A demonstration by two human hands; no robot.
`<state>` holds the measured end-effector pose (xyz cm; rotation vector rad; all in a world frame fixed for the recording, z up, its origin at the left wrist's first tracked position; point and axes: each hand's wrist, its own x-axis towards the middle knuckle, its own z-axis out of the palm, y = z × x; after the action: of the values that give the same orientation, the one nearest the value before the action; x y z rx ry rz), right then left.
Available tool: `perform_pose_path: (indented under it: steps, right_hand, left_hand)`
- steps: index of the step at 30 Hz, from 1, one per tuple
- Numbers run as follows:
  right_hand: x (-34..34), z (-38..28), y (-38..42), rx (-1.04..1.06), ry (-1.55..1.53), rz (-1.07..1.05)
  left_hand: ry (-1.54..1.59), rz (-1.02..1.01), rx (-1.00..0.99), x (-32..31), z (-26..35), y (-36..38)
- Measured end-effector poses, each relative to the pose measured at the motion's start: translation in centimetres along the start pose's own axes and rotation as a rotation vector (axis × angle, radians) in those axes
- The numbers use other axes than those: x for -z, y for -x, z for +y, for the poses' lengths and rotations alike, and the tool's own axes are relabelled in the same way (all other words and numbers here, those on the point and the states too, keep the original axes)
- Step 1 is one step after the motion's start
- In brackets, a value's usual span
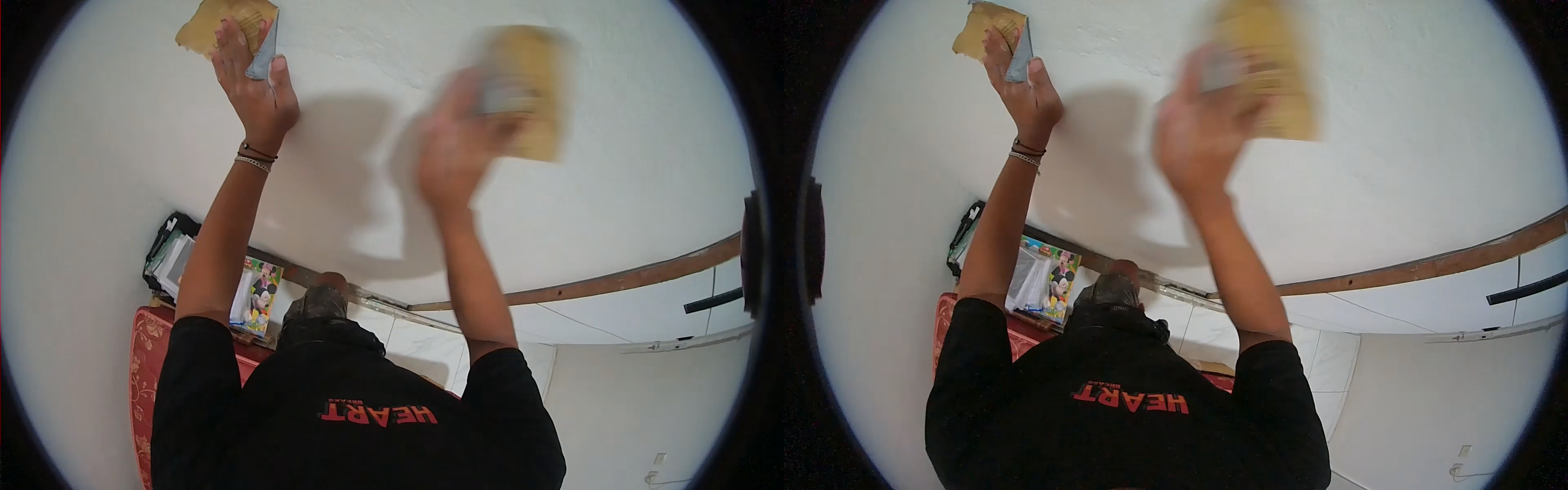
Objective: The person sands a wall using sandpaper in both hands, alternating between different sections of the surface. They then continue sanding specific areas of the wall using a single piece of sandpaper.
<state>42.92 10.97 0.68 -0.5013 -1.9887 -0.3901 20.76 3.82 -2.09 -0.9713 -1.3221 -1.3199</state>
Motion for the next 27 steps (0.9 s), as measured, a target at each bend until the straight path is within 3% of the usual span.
perform_pose_path:
  steps: [1, 2, 3, 4, 5, 7, 8, 10, 12, 13, 14, 16, 19, 21, 22, 23, 24, 25, 26, 27]
  right_hand:
    - [-3.2, -1.3, 3.3, 0.245, 0.126, -0.031]
    - [-5.5, -3.0, 8.2, -0.038, -0.439, -0.373]
    - [-8.9, -3.8, 13.6, 0.338, -0.383, -0.436]
    - [-10.5, -4.7, 19.5, 0.281, -0.441, -0.699]
    - [-11.6, -3.5, 25.4, 0.402, -0.482, -0.758]
    - [-9.5, -2.7, 25.3, 0.09, -0.827, -1.029]
    - [-10.6, -2.7, 23.6, 0.125, -0.827, -1.014]
    - [-9.7, -3.8, 20.8, 0.397, -0.425, -0.824]
    - [-6.3, -4.6, 10.9, 0.348, -0.41, -0.592]
    - [-4.9, -3.9, 6.6, 0.085, -0.481, -0.499]
    - [-1.7, -3.4, 1.2, 0.254, -0.033, -0.247]
    - [2.0, -1.1, -4.0, 0.048, -0.371, 0.091]
    - [-0.8, -2.4, -2.0, 0.112, -0.225, 0.064]
    - [-6.2, -4.3, 5.5, 0.229, -0.396, -0.307]
    - [-8.2, -5.0, 10.7, 0.132, -0.607, -0.759]
    - [-10.0, -4.9, 16.9, 0.413, -0.404, -0.709]
    - [-12.3, -2.6, 26.2, 0.42, -0.565, -0.913]
    - [-11.4, -0.5, 31.6, 0.436, -0.471, -1.045]
    - [-8.6, 0.3, 33.9, -0.008, -0.485, -1.394]
    - [-6.6, 1.6, 38.7, 0.093, -0.235, -1.352]
  left_hand:
    - [0.001, 0.001, 0.005, 0.0, 0.0, 0.0]
    - [0.004, 0.006, 0.003, 0.1, -0.1, 0.0]
    - [0.006, -0.001, 0.007, 0.2, -0.1, -0.1]
    - [0.009, -0.011, 0.01, 0.4, 0.0, 0.0]
    - [0.016, -0.007, 0.002, 0.3, 0.0, 0.4]
    - [0.131, 0.037, 0.054, -0.1, -0.5, 0.2]
    - [0.161, 0.063, 0.063, -0.1, -0.8, -0.4]
    - [-0.03, -0.028, 0.031, 0.6, -0.3, 0.1]
    - [-0.03, -0.021, 0.043, 0.6, -0.1, 0.0]
    - [-0.027, -0.021, 0.047, 0.6, 0.1, 0.1]
    - [-0.029, -0.027, 0.052, 0.5, 0.1, 0.3]
    - [-0.056, -0.024, 0.038, 0.4, -0.1, 0.4]
    - [-0.038, -0.014, 0.058, 0.5, 0.2, 0.5]
    - [-0.027, -0.022, 0.054, 0.6, 0.1, 0.4]
    - [-0.022, -0.026, 0.047, 0.7, 0.2, 0.4]
    - [-0.017, -0.033, 0.049, 0.6, 0.3, 0.7]
    - [-0.013, -0.052, 0.061, 0.6, 0.4, 0.9]
    - [-0.017, -0.065, 0.067, 0.6, 0.1, 0.9]
    - [-0.029, -0.06, 0.052, 0.9, -0.5, 1.2]
    - [-0.084, -0.129, 0.009, 1.4, -1.2, 1.7]
